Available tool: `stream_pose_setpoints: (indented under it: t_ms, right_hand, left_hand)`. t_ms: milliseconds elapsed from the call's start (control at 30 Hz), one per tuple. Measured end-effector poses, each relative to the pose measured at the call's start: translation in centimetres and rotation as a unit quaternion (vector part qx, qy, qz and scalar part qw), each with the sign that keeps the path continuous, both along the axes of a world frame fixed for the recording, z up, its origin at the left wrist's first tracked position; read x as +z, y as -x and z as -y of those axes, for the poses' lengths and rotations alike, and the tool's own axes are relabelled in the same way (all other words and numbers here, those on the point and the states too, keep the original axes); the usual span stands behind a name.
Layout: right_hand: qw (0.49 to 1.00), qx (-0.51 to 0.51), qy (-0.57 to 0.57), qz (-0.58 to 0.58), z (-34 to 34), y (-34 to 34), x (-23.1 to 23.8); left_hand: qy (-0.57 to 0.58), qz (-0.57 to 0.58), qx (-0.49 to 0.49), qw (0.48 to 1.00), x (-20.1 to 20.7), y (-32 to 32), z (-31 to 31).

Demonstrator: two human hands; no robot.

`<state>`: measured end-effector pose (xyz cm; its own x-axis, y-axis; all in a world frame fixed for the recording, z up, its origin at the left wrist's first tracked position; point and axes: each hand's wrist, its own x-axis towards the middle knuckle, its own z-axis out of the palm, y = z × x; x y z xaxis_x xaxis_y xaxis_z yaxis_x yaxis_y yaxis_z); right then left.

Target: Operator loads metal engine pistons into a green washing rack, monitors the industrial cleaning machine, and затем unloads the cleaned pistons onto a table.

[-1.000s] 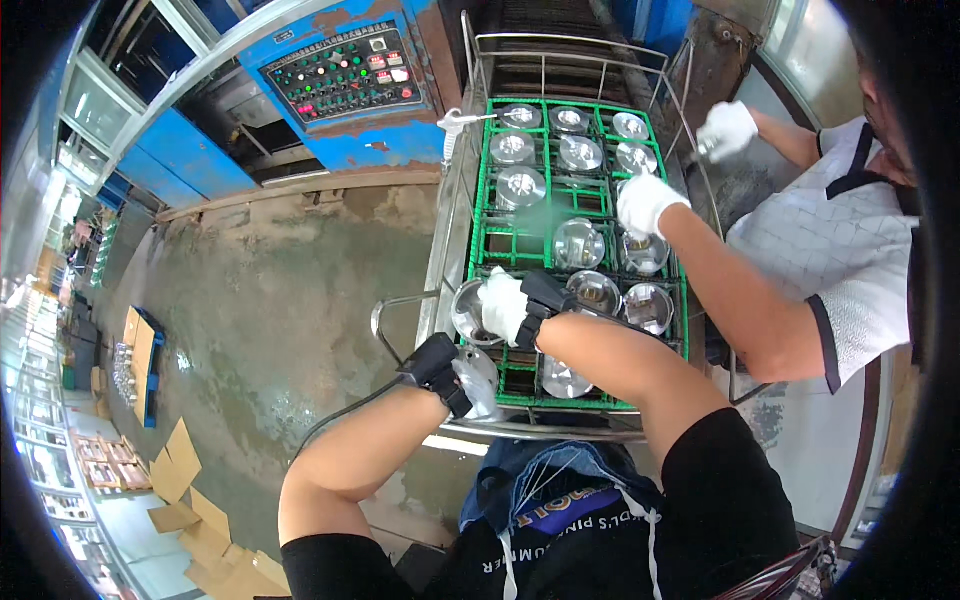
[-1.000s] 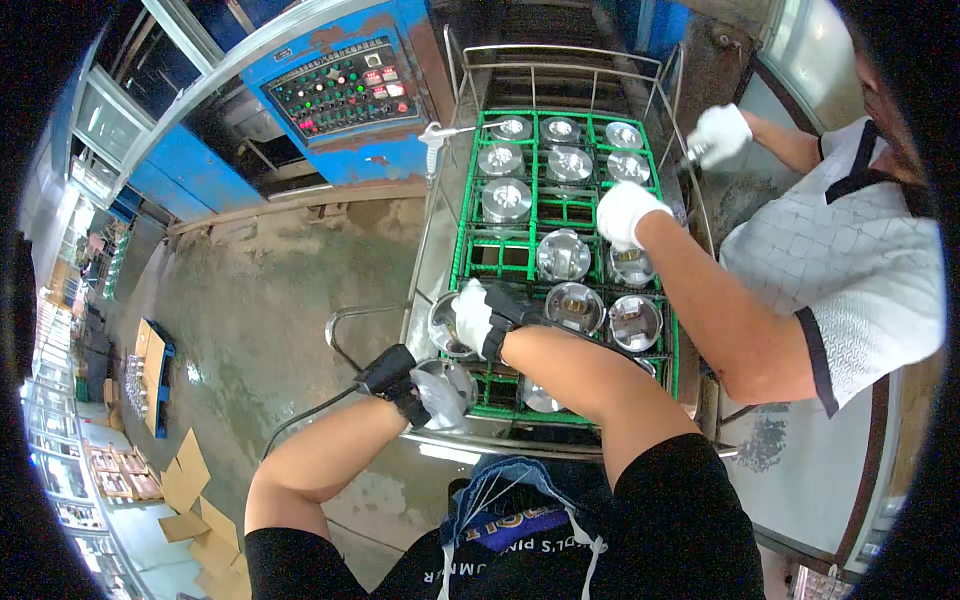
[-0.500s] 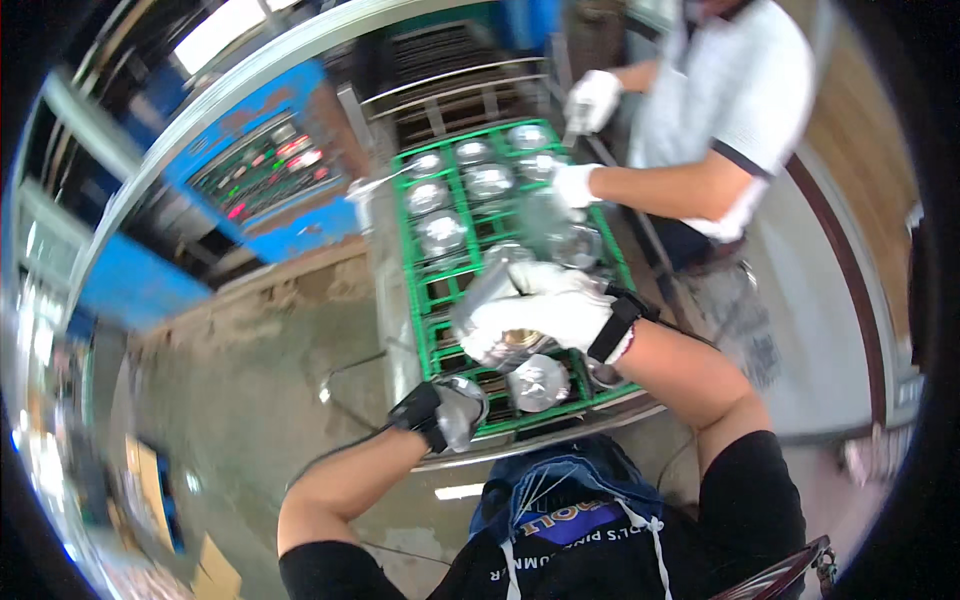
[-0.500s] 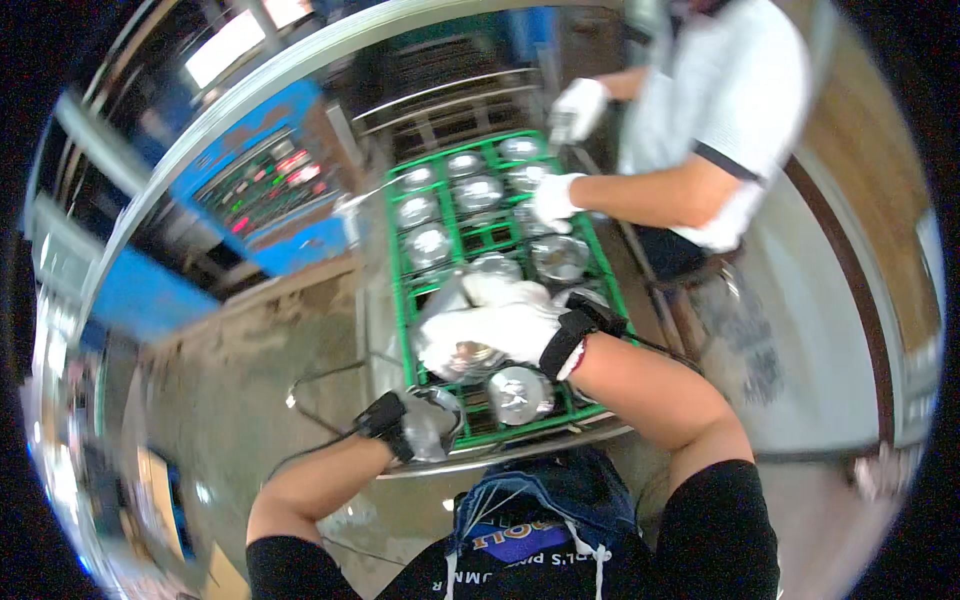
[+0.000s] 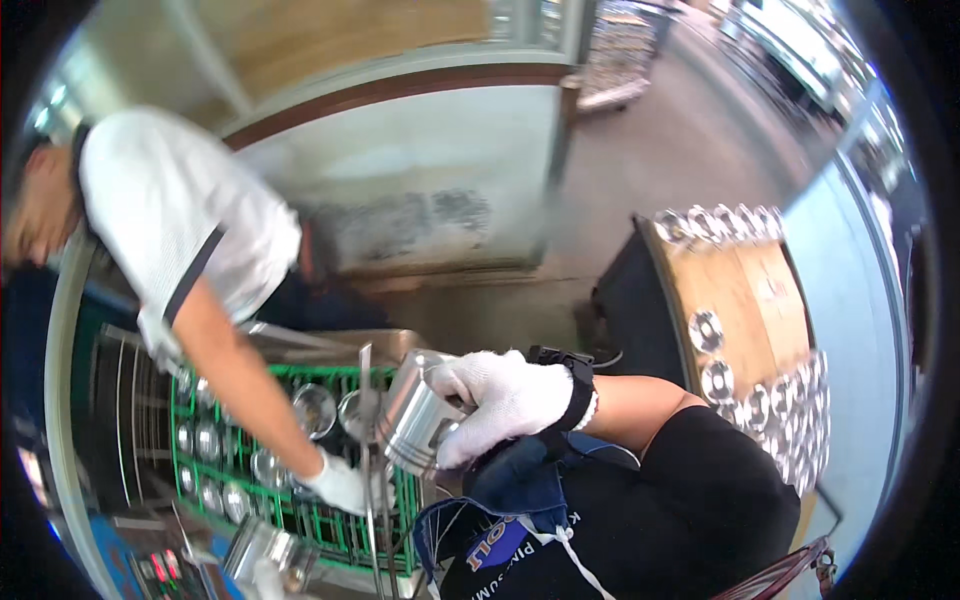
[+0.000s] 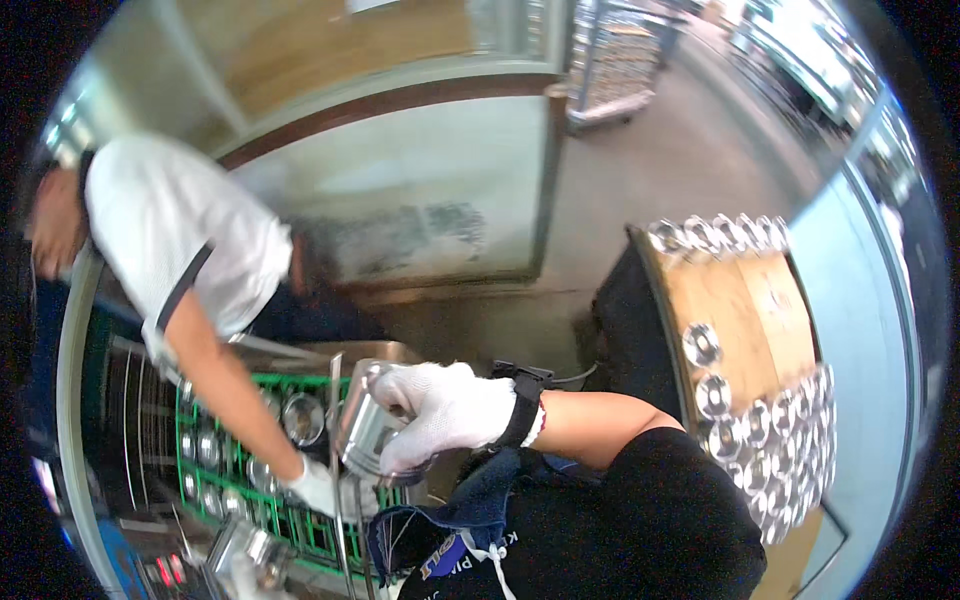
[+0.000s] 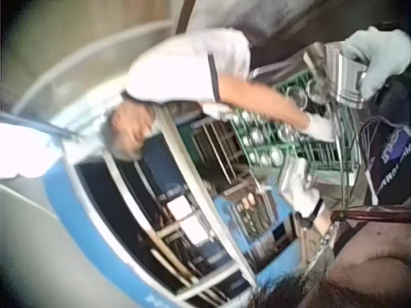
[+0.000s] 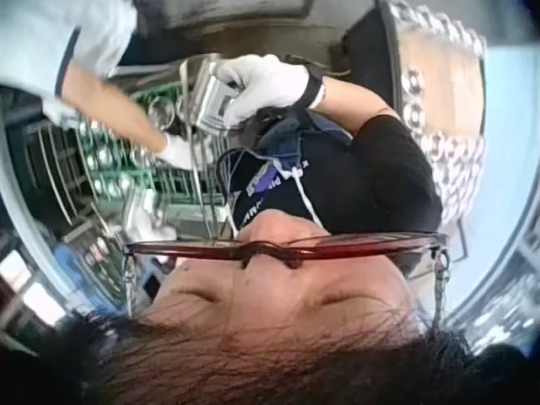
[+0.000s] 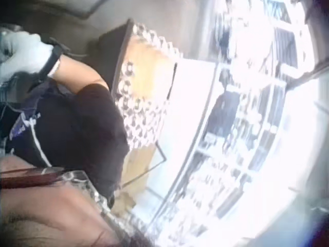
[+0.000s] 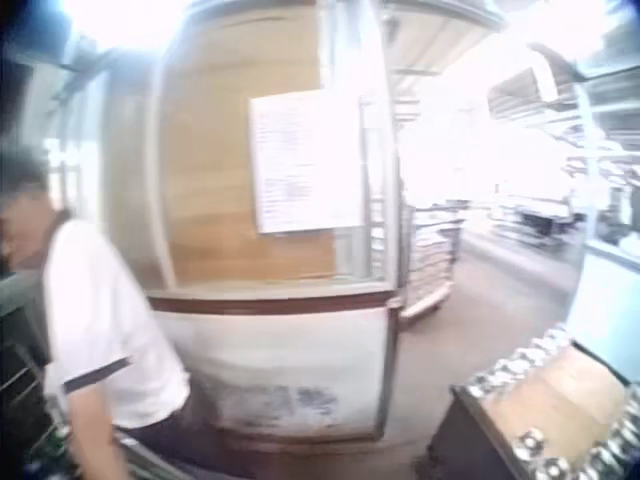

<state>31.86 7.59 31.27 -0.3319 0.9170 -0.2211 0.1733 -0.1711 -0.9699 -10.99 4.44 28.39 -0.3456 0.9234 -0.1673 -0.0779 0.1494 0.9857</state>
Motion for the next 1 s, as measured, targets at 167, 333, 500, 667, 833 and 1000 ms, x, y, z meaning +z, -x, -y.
stream_pose_setpoints:
  t_ms: [167, 333, 500, 667, 833, 1000]
  right_hand:
    - [0.973, -0.169, 0.051, 0.149, 6.3, -8.0, -3.9]
    - [0.897, -0.408, -0.011, -0.170, 16.3, -18.0, -9.2]
    - [0.791, -0.570, 0.014, -0.220, 25.2, -25.8, -10.1]
    - [0.688, -0.709, 0.026, -0.153, 31.3, -33.1, -12.1]
    - [0.606, -0.774, 0.056, -0.172, 37.0, -36.1, -14.9]
    - [0.584, -0.794, 0.045, -0.160, 38.1, -40.8, -17.1]
  left_hand:
    - [-0.136, -0.034, -0.151, 0.979, 7.5, -11.5, -1.5]
    - [-0.103, -0.088, -0.369, 0.919, 6.7, -22.0, -4.1]
    - [0.011, -0.034, -0.511, 0.859, 2.3, -41.6, -3.2]
    - [0.082, -0.132, -0.698, 0.699, -4.7, -58.0, -0.6]
    - [0.055, -0.192, -0.752, 0.628, -8.4, -64.3, 2.4]
    - [-0.225, -0.343, -0.792, 0.452, -10.5, -71.5, 3.3]
